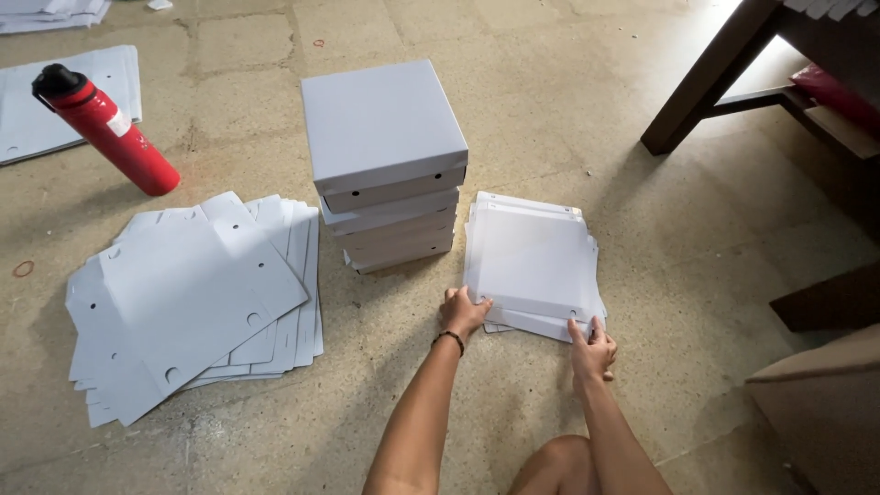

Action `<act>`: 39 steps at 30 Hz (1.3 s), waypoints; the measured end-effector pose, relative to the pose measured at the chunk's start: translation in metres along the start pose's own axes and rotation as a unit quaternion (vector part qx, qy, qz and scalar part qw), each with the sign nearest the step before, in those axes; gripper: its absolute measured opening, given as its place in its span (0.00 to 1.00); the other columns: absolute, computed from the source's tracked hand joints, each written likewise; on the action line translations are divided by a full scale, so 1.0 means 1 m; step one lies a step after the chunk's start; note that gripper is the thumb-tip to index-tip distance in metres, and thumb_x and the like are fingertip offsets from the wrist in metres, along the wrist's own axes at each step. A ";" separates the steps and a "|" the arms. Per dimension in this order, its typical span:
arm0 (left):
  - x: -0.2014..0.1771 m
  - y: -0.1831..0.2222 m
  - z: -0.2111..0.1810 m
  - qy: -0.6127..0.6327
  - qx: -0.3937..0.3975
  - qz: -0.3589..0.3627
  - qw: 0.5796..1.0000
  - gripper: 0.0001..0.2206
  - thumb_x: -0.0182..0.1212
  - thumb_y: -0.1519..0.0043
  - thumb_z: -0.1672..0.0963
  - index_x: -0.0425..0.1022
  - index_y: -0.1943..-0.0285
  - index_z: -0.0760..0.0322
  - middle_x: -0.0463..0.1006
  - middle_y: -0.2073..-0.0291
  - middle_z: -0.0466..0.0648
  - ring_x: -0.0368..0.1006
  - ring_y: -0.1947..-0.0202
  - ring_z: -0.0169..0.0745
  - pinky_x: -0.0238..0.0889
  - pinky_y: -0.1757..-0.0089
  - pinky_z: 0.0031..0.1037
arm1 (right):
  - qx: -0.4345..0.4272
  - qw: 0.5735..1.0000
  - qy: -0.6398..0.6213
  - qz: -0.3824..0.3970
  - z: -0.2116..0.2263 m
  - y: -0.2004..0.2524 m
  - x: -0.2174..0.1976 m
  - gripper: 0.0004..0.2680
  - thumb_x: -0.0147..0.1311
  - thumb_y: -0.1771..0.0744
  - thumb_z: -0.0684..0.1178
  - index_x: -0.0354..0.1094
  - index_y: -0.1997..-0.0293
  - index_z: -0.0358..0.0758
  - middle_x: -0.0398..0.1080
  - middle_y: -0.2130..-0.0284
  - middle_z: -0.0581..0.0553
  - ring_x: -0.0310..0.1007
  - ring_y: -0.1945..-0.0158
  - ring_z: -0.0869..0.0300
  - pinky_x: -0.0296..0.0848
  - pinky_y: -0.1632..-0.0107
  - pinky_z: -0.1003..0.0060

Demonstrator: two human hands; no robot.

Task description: Assembling cardboard boxes by folding flat sheets along pre-scored lines and stacking the finished products.

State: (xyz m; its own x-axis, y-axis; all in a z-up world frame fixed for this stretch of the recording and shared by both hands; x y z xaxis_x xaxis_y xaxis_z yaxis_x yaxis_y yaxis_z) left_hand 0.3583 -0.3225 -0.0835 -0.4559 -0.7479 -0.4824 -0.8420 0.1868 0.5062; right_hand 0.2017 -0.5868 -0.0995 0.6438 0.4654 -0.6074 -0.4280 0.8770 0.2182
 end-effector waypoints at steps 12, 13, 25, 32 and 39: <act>-0.024 0.119 -0.055 -0.294 0.093 -0.012 0.951 0.29 0.43 0.41 0.46 0.49 0.34 0.60 0.46 0.36 0.50 0.38 0.36 0.60 0.33 0.43 0.55 | -0.009 0.994 -0.107 -0.018 -0.031 -0.034 0.014 0.20 0.52 0.39 0.68 0.63 0.47 0.55 0.64 0.53 0.44 0.60 0.47 0.53 0.31 0.44 0.44; -0.017 0.125 -0.054 -0.377 0.122 -0.012 0.918 0.29 0.41 0.41 0.45 0.50 0.34 0.62 0.46 0.36 0.49 0.37 0.36 0.59 0.32 0.43 0.54 | -0.004 0.994 -0.107 -0.036 -0.031 -0.032 0.009 0.20 0.52 0.39 0.69 0.63 0.47 0.55 0.65 0.54 0.46 0.61 0.47 0.53 0.35 0.45 0.43; 0.009 0.190 -0.008 -0.334 0.206 -0.013 0.920 0.36 0.50 0.44 0.46 0.35 0.31 0.56 0.30 0.34 0.55 0.29 0.37 0.68 0.27 0.45 0.58 | -0.047 0.986 -0.034 -0.157 0.081 0.062 -0.081 0.13 0.60 0.40 0.53 0.64 0.61 0.35 0.60 0.61 0.39 0.55 0.57 0.49 0.47 0.47 0.44; -0.070 0.265 0.112 0.007 0.100 -0.047 0.994 0.30 0.51 0.45 0.46 0.52 0.36 0.60 0.49 0.37 0.51 0.46 0.37 0.46 0.42 0.43 0.34 | -0.371 0.870 -0.324 -0.040 0.215 0.199 -0.144 0.15 0.49 0.35 0.33 0.46 0.48 0.30 0.64 0.62 0.30 0.68 0.58 0.50 0.70 0.56 0.65; -0.144 0.386 0.229 0.507 -0.103 -0.056 0.854 0.24 0.42 0.44 0.49 0.61 0.38 0.55 0.69 0.47 0.49 0.66 0.54 0.45 0.59 0.56 0.34 | -0.687 0.716 -0.099 0.067 0.184 0.441 -0.092 0.09 0.55 0.43 0.37 0.68 0.62 0.37 0.69 0.61 0.45 0.69 0.57 0.55 0.67 0.52 0.62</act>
State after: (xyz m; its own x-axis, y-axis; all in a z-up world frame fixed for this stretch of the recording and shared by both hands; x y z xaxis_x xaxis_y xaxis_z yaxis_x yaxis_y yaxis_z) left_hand 0.0325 0.0031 0.0178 0.1966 -0.9400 0.2790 -0.7479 0.0402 0.6625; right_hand 0.0704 -0.2206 0.1926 0.5574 0.6613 -0.5021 -0.6274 -0.0606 -0.7763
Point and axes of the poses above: each hand's wrist, its own y-axis away from the middle knuckle, its own x-axis out of the palm, z = x × y, the point moved 7 cm from there along -y, towards the middle knuckle
